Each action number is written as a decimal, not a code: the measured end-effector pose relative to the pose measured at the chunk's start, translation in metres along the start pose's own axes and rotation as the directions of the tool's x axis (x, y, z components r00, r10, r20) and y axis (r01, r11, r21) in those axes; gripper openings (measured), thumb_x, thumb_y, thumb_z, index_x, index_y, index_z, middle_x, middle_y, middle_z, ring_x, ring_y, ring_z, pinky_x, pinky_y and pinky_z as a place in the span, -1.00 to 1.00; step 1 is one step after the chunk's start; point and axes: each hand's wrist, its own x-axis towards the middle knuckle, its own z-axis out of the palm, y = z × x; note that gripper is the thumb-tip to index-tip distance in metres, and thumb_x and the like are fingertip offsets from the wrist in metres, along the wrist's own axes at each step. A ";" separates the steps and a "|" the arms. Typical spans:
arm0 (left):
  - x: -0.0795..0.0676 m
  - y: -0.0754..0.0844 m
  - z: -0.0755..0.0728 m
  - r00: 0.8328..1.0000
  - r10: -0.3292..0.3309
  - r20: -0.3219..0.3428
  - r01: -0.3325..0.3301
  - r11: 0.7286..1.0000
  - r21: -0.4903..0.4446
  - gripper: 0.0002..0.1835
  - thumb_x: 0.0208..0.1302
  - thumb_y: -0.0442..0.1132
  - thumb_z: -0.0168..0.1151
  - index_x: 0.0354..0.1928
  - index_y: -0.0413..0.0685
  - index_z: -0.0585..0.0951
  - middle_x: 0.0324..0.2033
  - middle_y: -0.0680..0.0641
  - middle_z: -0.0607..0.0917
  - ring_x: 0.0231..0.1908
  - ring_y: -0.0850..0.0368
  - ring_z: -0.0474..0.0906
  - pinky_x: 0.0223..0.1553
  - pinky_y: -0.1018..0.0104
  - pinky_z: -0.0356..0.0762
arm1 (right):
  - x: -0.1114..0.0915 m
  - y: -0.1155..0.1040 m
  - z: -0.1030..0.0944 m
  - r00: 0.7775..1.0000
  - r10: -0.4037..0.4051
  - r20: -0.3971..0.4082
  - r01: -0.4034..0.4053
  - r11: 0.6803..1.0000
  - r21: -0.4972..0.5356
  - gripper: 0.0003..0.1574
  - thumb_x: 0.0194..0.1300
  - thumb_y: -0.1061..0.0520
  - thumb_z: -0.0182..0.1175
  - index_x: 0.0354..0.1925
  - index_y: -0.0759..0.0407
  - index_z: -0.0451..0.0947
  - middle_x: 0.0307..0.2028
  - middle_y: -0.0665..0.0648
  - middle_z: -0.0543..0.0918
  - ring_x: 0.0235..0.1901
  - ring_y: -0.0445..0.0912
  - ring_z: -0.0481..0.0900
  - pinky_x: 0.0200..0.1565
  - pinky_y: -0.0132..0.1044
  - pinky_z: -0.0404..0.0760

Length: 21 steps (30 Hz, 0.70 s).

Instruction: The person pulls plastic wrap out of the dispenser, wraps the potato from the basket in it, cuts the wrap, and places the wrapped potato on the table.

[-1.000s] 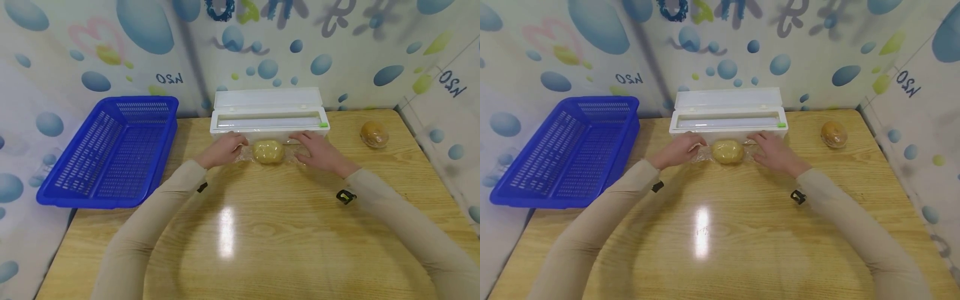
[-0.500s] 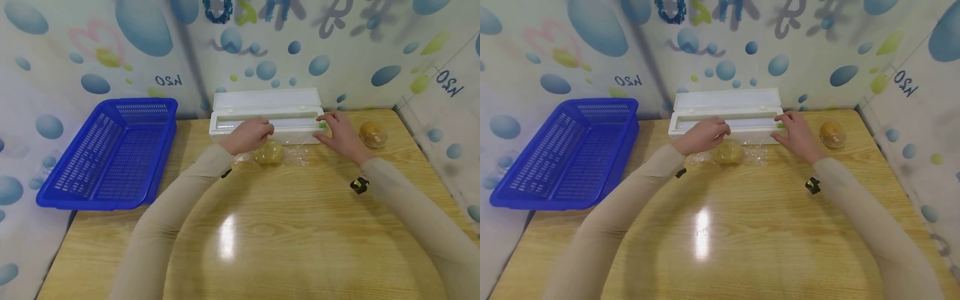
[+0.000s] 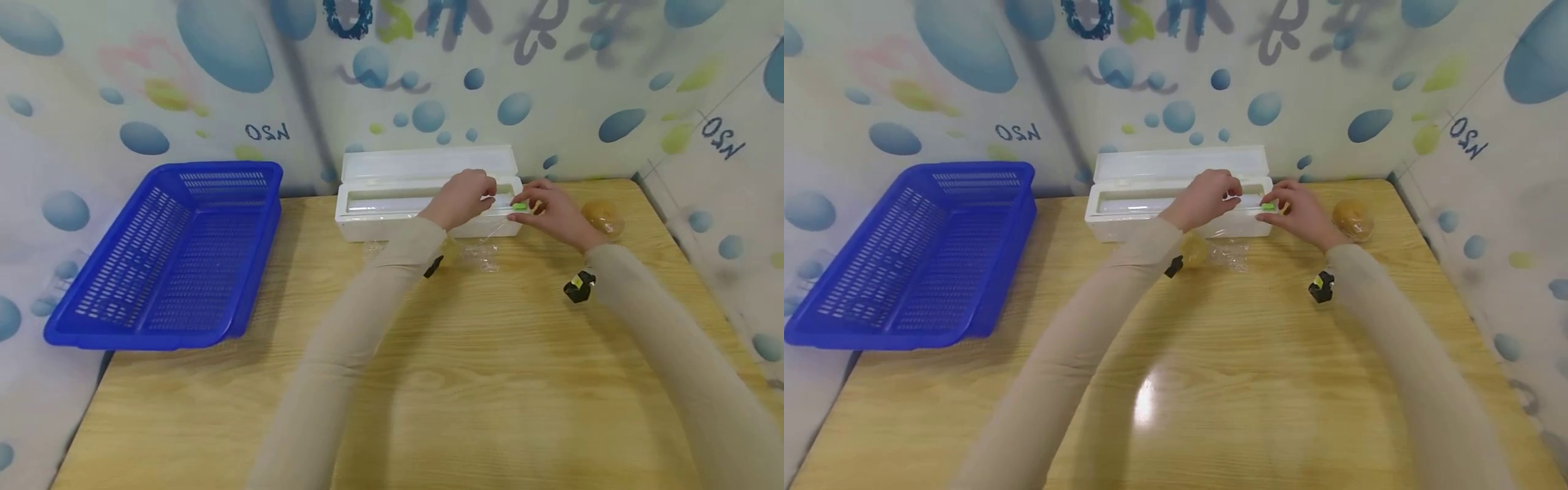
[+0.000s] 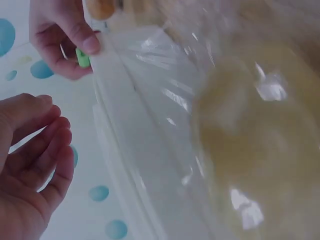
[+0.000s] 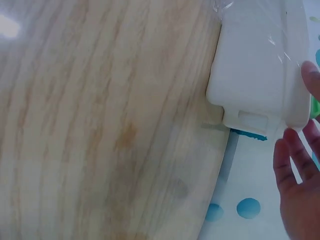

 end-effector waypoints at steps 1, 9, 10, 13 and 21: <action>0.005 0.002 0.002 1.000 -0.012 -0.003 0.012 1.000 -0.015 -0.81 0.26 -0.19 0.04 -0.20 -0.06 0.60 -0.28 0.03 0.58 -0.26 0.19 0.45 -0.20 0.42 0.36 | 0.002 -0.001 0.000 1.000 0.003 0.010 -0.003 1.000 0.013 -0.65 0.05 0.02 0.29 -0.20 0.18 0.57 -0.17 0.07 0.38 -0.38 -0.08 0.32 -0.34 -0.41 0.38; 0.033 0.025 0.028 0.997 -0.072 0.008 0.073 0.988 -0.133 -0.85 0.28 -0.19 0.03 -0.35 -0.03 0.58 -0.44 0.06 0.57 -0.42 0.24 0.41 -0.35 0.46 0.33 | 0.004 0.002 -0.002 0.999 0.003 0.034 -0.004 0.999 0.049 -0.73 0.05 0.18 0.29 -0.23 0.27 0.55 -0.17 0.11 0.40 -0.38 -0.02 0.30 -0.34 -0.38 0.37; 0.036 0.028 0.029 0.997 -0.081 0.006 0.081 0.987 -0.136 -0.86 0.27 -0.19 0.04 -0.36 -0.02 0.57 -0.44 0.06 0.56 -0.43 0.23 0.41 -0.36 0.45 0.33 | 0.004 0.002 -0.003 0.999 0.004 0.037 -0.006 0.999 0.053 -0.72 0.06 0.20 0.28 -0.22 0.27 0.53 -0.17 0.11 0.39 -0.38 -0.01 0.30 -0.34 -0.38 0.36; 0.041 0.032 0.032 0.993 -0.118 0.009 0.118 0.983 -0.142 -0.89 0.26 -0.20 0.05 -0.39 -0.01 0.54 -0.44 0.07 0.54 -0.43 0.23 0.39 -0.40 0.44 0.31 | 0.003 0.003 -0.002 0.999 0.006 0.047 -0.010 0.997 0.081 -0.71 0.07 0.23 0.26 -0.20 0.28 0.48 -0.18 0.11 0.37 -0.39 0.01 0.28 -0.34 -0.38 0.34; 0.049 0.028 0.027 0.988 -0.119 0.101 0.133 0.980 -0.150 -0.84 0.22 -0.25 0.07 -0.53 -0.01 0.46 -0.54 0.06 0.48 -0.50 0.21 0.32 -0.46 0.44 0.26 | 0.008 0.005 -0.003 0.994 0.034 0.103 -0.040 0.997 0.062 -0.77 0.08 0.22 0.26 -0.26 0.28 0.50 -0.14 0.07 0.36 -0.33 -0.06 0.29 -0.31 -0.40 0.35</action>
